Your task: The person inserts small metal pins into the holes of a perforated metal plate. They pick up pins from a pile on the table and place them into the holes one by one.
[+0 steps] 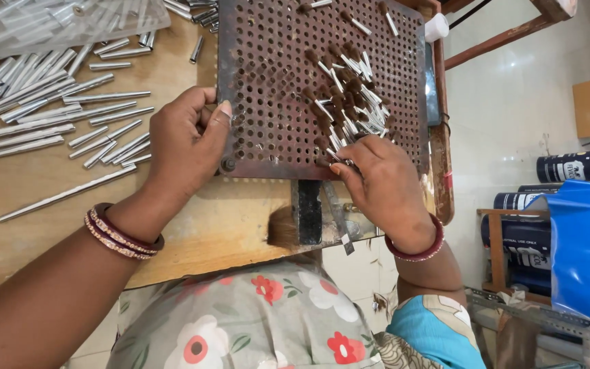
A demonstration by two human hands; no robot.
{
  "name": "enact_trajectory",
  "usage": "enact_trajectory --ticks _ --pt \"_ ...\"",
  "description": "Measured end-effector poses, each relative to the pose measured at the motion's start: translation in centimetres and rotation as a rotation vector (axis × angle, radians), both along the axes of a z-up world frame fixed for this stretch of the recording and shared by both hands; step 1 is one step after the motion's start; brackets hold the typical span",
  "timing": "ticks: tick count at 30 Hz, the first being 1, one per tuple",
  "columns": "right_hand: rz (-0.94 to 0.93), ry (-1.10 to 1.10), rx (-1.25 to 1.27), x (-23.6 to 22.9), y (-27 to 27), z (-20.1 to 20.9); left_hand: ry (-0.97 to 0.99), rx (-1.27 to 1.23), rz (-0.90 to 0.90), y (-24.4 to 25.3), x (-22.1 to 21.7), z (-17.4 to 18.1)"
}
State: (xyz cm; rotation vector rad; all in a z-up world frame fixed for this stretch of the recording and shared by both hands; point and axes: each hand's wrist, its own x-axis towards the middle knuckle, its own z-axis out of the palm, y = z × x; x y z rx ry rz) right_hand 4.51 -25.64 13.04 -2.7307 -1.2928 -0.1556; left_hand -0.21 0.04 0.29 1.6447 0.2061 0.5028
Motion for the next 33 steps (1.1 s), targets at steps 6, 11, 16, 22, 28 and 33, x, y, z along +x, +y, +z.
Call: enact_trajectory --ticks 6,11,16,22,28,33 --pt "-0.057 -0.002 0.01 -0.3 -0.2 -0.7 0.016 -0.041 -0.012 -0.1 -0.1 0.0" --pt "-0.009 0.157 -0.023 1.0 -0.2 0.5 0.008 -0.062 -0.019 -0.1 -0.1 0.1" --pt "0.086 0.128 -0.076 0.9 0.3 0.5 0.026 -0.044 -0.011 0.0 0.0 0.0" --pt "0.157 0.0 -0.167 1.2 1.5 0.0 -0.004 -0.016 0.007 -0.1 0.1 -0.4" --pt "0.116 -0.021 -0.195 1.3 1.5 -0.5 0.013 -0.021 0.008 -0.2 0.2 -0.4" --pt "0.169 -0.123 -0.212 1.7 2.4 0.0 0.006 -0.028 0.007 -0.1 0.1 -0.3"
